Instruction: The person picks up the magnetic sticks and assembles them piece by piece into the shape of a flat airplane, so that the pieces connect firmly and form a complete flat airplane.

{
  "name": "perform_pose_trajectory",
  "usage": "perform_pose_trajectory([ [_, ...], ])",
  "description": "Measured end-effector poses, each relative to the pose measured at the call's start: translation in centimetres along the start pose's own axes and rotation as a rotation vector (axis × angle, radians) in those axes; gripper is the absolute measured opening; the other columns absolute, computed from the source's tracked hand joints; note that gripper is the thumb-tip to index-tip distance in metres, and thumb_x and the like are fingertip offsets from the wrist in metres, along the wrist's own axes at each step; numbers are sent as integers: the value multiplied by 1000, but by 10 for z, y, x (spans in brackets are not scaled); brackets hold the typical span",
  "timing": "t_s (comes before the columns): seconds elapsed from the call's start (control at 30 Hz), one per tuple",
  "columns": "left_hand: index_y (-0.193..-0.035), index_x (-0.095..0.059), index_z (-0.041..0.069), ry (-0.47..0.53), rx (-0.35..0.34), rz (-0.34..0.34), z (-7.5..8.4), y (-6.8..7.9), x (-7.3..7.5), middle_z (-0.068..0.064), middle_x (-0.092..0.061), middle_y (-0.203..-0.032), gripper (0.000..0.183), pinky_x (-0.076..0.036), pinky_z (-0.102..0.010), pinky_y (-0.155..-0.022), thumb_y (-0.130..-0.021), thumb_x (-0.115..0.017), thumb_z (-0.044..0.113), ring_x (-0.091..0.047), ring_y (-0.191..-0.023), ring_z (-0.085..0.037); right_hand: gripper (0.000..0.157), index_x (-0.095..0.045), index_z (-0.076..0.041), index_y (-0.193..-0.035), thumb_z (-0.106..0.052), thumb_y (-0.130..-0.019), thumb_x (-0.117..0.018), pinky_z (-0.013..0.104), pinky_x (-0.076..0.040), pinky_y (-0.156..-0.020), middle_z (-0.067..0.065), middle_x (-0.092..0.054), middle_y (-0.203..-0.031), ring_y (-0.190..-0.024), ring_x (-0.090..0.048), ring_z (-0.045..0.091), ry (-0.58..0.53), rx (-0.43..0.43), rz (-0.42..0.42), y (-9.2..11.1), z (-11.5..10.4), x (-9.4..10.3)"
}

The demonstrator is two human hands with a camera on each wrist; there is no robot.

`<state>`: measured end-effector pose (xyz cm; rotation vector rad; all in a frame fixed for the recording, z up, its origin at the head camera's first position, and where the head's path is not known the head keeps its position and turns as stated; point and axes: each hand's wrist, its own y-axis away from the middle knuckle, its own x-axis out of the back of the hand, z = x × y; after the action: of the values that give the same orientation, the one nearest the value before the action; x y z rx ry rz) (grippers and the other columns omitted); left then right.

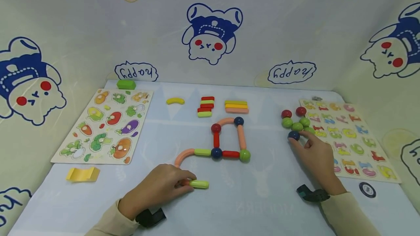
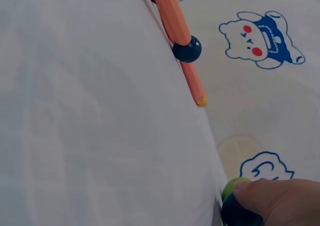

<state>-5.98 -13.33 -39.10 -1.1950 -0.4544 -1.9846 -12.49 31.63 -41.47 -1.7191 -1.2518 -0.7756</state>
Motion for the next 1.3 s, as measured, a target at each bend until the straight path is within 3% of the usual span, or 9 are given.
perform_pose_trajectory([
  [0.2,-102,-72,24,9,18,-29,0,1,1,24,-59,-72,24,-42,-17,-55,-81,-73,36,-45,-55,7,49,-64,-12,-114,-50,-82,-65,28,-26,-41,2,-44,-57,-51,-39,18,-23,-11,21,4,-9,-4],
  [0.4,-103,-71,24,17,32,-62,-1,4,2,25,-54,-68,23,-38,-18,-52,-82,-71,35,-43,-53,5,41,-65,-14,-110,-38,-78,-75,26,-24,-37,-4,-38,-51,-43,-35,14,-116,124,61,16,-43,-10],
  [0.6,-106,-70,25,54,35,-81,0,1,2,25,-59,-74,25,-41,-19,-56,-83,-70,36,-45,-55,5,41,-65,-19,-110,-40,-77,-75,24,-25,-38,-9,-35,-50,-43,-33,10,-167,167,-22,34,-73,-15],
  [0.73,-105,-71,25,55,32,-77,-1,0,1,25,-57,-72,25,-40,-18,-53,-83,-70,36,-44,-54,5,38,-66,-19,-108,-38,-77,-76,23,-23,-37,-11,-32,-49,-41,-30,6,-228,239,-56,47,-91,-19],
  [0.87,-106,-70,25,74,36,-82,-1,-1,2,25,-60,-76,25,-41,-18,-54,-83,-70,36,-45,-55,6,35,-66,-23,-107,-41,-78,-74,21,-23,-37,-15,-31,-49,-40,-29,2,-304,307,-156,62,-109,-24],
  [1.13,-104,-71,24,70,40,-65,0,-3,4,25,-57,-71,25,-40,-17,-52,-82,-71,36,-45,-54,5,36,-64,-34,-109,-54,-78,-67,19,-26,-40,-16,-34,-49,-43,-36,2,-386,324,-438,86,-136,-32],
  [1.3,-104,-71,23,83,49,-58,2,-2,3,26,-55,-68,25,-40,-17,-51,-82,-71,35,-45,-54,4,35,-63,-33,-110,-53,-81,-65,19,-24,-40,-17,-33,-51,-44,-34,-1,-398,432,-535,93,-147,-42],
])
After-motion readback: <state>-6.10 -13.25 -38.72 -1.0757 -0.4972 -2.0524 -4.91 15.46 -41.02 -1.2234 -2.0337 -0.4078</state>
